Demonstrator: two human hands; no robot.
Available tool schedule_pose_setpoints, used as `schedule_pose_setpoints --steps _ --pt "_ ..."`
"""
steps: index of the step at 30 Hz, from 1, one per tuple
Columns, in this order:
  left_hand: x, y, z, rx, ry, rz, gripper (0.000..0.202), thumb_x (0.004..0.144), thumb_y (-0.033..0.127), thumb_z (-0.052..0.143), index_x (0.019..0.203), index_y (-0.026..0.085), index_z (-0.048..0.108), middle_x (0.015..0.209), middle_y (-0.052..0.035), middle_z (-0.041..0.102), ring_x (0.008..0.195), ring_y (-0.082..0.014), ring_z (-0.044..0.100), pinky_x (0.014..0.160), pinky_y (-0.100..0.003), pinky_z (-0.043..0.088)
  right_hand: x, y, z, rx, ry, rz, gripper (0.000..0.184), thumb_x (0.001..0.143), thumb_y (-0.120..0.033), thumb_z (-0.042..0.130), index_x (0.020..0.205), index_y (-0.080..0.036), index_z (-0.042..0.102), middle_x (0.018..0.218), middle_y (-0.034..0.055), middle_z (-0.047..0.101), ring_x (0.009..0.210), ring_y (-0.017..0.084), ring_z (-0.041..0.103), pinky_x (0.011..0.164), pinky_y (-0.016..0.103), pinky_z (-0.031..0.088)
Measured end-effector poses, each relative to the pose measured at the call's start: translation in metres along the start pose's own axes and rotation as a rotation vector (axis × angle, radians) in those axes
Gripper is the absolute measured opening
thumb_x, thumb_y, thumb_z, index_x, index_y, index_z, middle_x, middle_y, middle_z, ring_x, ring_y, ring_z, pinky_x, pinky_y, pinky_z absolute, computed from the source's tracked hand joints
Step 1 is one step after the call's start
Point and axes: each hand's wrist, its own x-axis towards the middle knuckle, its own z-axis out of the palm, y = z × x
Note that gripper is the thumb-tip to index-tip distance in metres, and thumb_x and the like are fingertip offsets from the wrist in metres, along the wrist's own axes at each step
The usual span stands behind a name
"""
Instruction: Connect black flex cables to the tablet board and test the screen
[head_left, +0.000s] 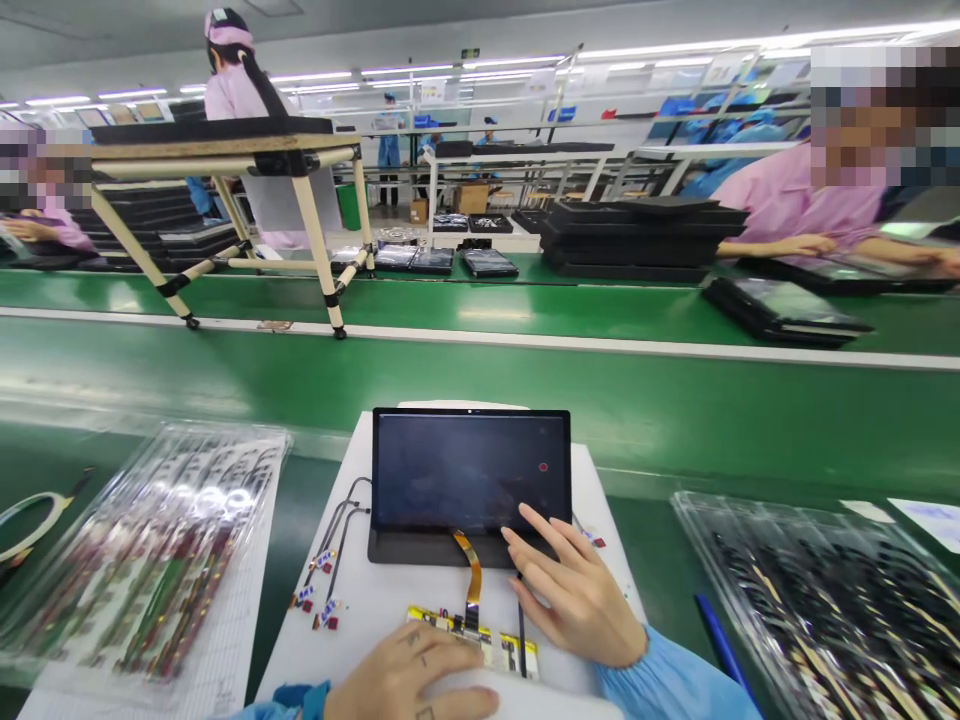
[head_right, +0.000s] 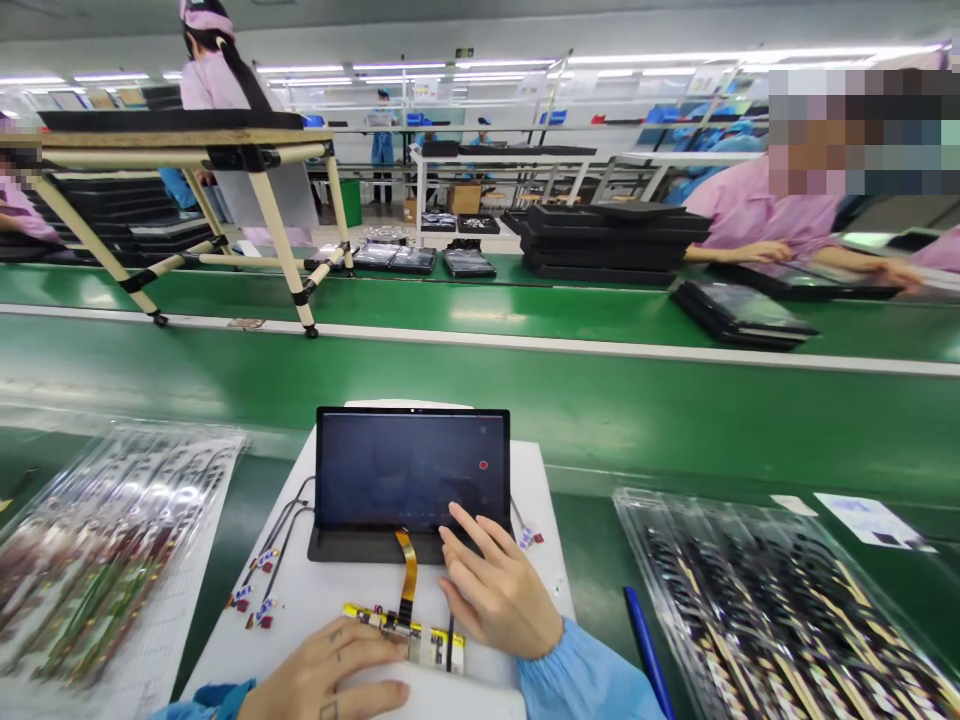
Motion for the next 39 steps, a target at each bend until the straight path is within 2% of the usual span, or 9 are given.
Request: schedule_pose_setpoints --steps 4,8,12,16,20,26,32,39 --pt "-0.004 -0.001 0.002 -0.023 -0.037 0.004 0.025 0.096 0.028 0.038 0.111 0.018 0.055 0.100 -0.0068 0.068 0.088 -0.0142 0.063 0.079 -0.024 0.049 -0.004 0.009 -0.004 -0.071 0.122 0.077 0.020 0.092 -0.006 0.040 0.089 -0.018 0.056 0.089 0.0011 0.066 0.127 0.015 0.032 0.099 0.029 0.030" --pt "-0.009 -0.003 0.005 -0.021 -0.081 0.014 0.024 0.095 0.027 0.042 0.114 0.018 0.054 0.102 -0.0077 0.067 0.090 -0.0153 0.062 0.081 -0.025 0.049 -0.024 0.019 -0.004 -0.124 0.159 0.137 0.019 0.087 -0.004 0.048 0.097 -0.017 0.058 0.090 0.0022 0.066 0.124 0.018 0.038 0.102 0.033 0.027" --pt "-0.010 -0.004 0.007 -0.020 -0.077 0.019 0.024 0.094 0.026 0.043 0.113 0.017 0.054 0.102 -0.0082 0.067 0.092 -0.0153 0.062 0.082 -0.025 0.048 -0.033 0.020 0.000 -0.092 0.134 0.133 0.018 0.086 -0.004 0.049 0.095 -0.016 0.058 0.091 0.0013 0.066 0.116 0.023 0.047 0.096 0.037 0.033" --pt "-0.008 -0.004 0.008 -0.017 -0.068 0.032 0.023 0.095 0.026 0.041 0.110 0.016 0.055 0.101 -0.0086 0.067 0.091 -0.0157 0.062 0.082 -0.026 0.048 -0.031 0.017 0.002 -0.038 0.077 0.071 0.016 0.086 -0.005 0.046 0.090 -0.016 0.057 0.092 0.0006 0.066 0.114 0.025 0.049 0.090 0.038 0.038" --pt "-0.005 -0.003 0.007 0.004 -0.044 0.025 0.021 0.095 0.026 0.042 0.106 0.017 0.057 0.099 -0.0071 0.068 0.090 -0.0146 0.063 0.081 -0.024 0.049 -0.028 0.018 0.000 -0.011 -0.004 0.015 0.018 0.086 -0.006 0.042 0.088 -0.016 0.056 0.097 0.0011 0.065 0.117 0.027 0.045 0.089 0.039 0.039" --pt "-0.004 -0.002 0.004 0.018 -0.047 0.032 0.021 0.095 0.024 0.041 0.106 0.018 0.057 0.097 -0.0066 0.069 0.089 -0.0138 0.064 0.080 -0.024 0.050 -0.022 0.016 0.000 0.007 -0.058 -0.001 0.020 0.088 -0.005 0.039 0.091 -0.016 0.056 0.098 0.0005 0.065 0.124 0.026 0.037 0.090 0.039 0.040" --pt "-0.007 -0.004 0.005 0.044 -0.071 0.046 0.019 0.094 0.025 0.046 0.107 0.017 0.058 0.101 -0.0074 0.069 0.089 -0.0138 0.064 0.080 -0.023 0.050 -0.020 0.016 -0.001 0.010 -0.022 -0.004 0.019 0.087 -0.004 0.039 0.089 -0.014 0.054 0.095 0.0015 0.065 0.126 0.025 0.034 0.091 0.038 0.038" --pt "-0.010 -0.006 0.008 0.054 -0.063 0.048 0.034 0.099 0.029 0.025 0.108 0.017 0.056 0.101 -0.0093 0.068 0.088 -0.0152 0.063 0.079 -0.026 0.049 -0.015 0.015 -0.002 -0.006 0.050 0.006 0.020 0.086 -0.003 0.039 0.086 -0.016 0.054 0.090 0.0010 0.065 0.117 0.025 0.046 0.085 0.038 0.043"
